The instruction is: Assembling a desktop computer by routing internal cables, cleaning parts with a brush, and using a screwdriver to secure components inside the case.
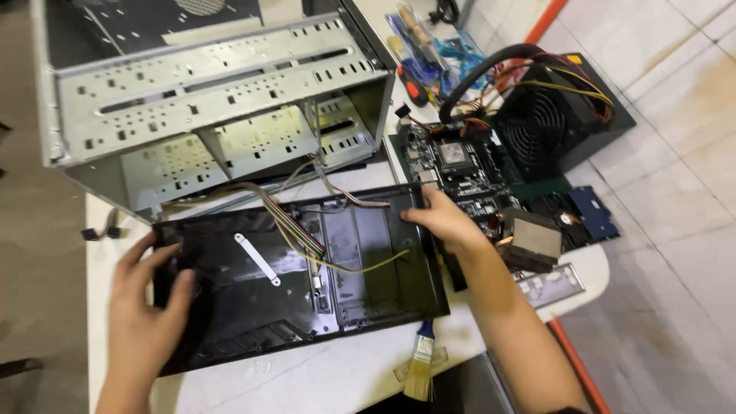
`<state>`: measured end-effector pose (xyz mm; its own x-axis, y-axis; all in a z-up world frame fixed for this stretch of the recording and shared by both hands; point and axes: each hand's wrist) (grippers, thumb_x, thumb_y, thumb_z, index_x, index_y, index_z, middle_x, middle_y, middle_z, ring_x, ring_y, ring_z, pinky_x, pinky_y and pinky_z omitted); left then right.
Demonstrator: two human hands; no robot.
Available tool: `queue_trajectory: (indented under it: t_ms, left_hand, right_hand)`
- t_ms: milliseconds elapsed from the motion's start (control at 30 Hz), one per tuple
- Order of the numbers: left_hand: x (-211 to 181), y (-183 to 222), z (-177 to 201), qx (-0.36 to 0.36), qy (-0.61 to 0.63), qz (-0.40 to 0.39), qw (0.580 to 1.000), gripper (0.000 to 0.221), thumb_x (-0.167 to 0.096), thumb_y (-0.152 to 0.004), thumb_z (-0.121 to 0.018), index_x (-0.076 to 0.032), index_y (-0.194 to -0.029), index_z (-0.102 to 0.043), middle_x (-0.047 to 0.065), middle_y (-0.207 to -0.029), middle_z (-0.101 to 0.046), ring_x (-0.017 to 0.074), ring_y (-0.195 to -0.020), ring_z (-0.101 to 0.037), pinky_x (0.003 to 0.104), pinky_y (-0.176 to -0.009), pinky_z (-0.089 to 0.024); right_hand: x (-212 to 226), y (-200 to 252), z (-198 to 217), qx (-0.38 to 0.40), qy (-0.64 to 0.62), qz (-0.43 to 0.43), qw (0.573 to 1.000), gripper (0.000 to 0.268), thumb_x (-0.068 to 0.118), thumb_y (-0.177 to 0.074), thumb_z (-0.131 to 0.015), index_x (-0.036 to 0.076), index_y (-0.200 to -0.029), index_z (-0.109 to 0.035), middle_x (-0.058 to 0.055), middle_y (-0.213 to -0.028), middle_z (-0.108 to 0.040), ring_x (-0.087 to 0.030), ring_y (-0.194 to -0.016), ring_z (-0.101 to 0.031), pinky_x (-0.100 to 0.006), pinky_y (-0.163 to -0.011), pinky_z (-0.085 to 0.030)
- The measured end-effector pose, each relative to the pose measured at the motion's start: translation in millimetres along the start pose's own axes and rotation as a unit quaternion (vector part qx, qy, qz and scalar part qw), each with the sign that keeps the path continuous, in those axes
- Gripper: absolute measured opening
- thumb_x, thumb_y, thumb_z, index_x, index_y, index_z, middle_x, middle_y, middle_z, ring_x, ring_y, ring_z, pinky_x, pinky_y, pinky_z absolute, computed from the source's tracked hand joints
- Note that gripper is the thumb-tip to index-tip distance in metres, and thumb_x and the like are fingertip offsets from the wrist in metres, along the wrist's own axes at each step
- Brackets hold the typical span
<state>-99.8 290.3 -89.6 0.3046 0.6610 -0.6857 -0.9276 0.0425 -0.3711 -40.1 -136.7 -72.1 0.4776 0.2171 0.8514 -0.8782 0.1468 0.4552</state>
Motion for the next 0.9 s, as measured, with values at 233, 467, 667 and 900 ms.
queue_trajectory:
  t_ms: [233, 467, 667, 900]
  left_hand:
    - [24.9, 10.5, -13.1, -0.121, 0.169, 0.070, 0.976, 0.013, 0.003, -0.110, -0.053, 0.001, -0.116, -0.065, 0.021, -0.133, -0.062, 0.0272, -0.130, -0.060, 0.035, -0.100, -0.055]
    - [29.8, 15.0, -14.0, -0.143, 0.159, 0.095, 0.972, 0.011, 0.001, -0.112, -0.056, -0.003, -0.114, -0.066, 0.011, -0.122, -0.065, 0.0200, -0.116, -0.062, 0.028, -0.083, -0.049]
    - [29.7, 19.6, -16.5, -0.160, 0.178, 0.111, 0.964, 0.010, -0.001, -0.115, -0.055, 0.001, -0.113, -0.065, 0.013, -0.101, -0.067, 0.0196, -0.092, -0.070, 0.029, -0.085, -0.052]
    - [16.6, 17.7, -13.4, -0.151, 0.183, 0.069, 0.969, 0.013, 0.007, -0.109, -0.053, 0.004, -0.111, -0.065, 0.015, -0.108, -0.063, 0.0213, -0.093, -0.066, 0.029, -0.083, -0.052]
  right_hand:
    - [24.6, -3.6, -10.3, -0.009, -0.019, -0.022, 1.000, 0.037, 0.004, -0.085, -0.072, 0.003, -0.121, -0.063, -0.015, -0.111, -0.073, -0.026, -0.088, -0.072, -0.040, -0.067, -0.066]
    - [43.6, 11.3, -18.0, -0.019, 0.012, -0.064, 0.998, 0.037, 0.008, -0.085, -0.075, 0.004, -0.119, -0.062, -0.016, -0.107, -0.074, -0.026, -0.083, -0.073, -0.037, -0.063, -0.065]
    - [12.5, -17.6, -7.1, -0.076, 0.191, -0.070, 0.976, 0.086, 0.031, -0.071, -0.082, 0.004, -0.145, -0.047, -0.013, -0.132, -0.066, -0.022, -0.112, -0.066, -0.035, -0.085, -0.057]
    - [44.0, 9.7, -21.9, -0.059, 0.027, -0.100, 0.993, 0.037, 0.008, -0.081, -0.076, 0.005, -0.115, -0.062, -0.016, -0.107, -0.075, -0.028, -0.091, -0.073, -0.042, -0.071, -0.064]
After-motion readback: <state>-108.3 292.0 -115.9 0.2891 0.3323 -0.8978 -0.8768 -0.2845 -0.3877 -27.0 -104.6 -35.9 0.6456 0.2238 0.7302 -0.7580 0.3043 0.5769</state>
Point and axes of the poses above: each hand's wrist, its own y-axis away from the middle knuckle, its own z-axis out of the back of the hand, x = y × z
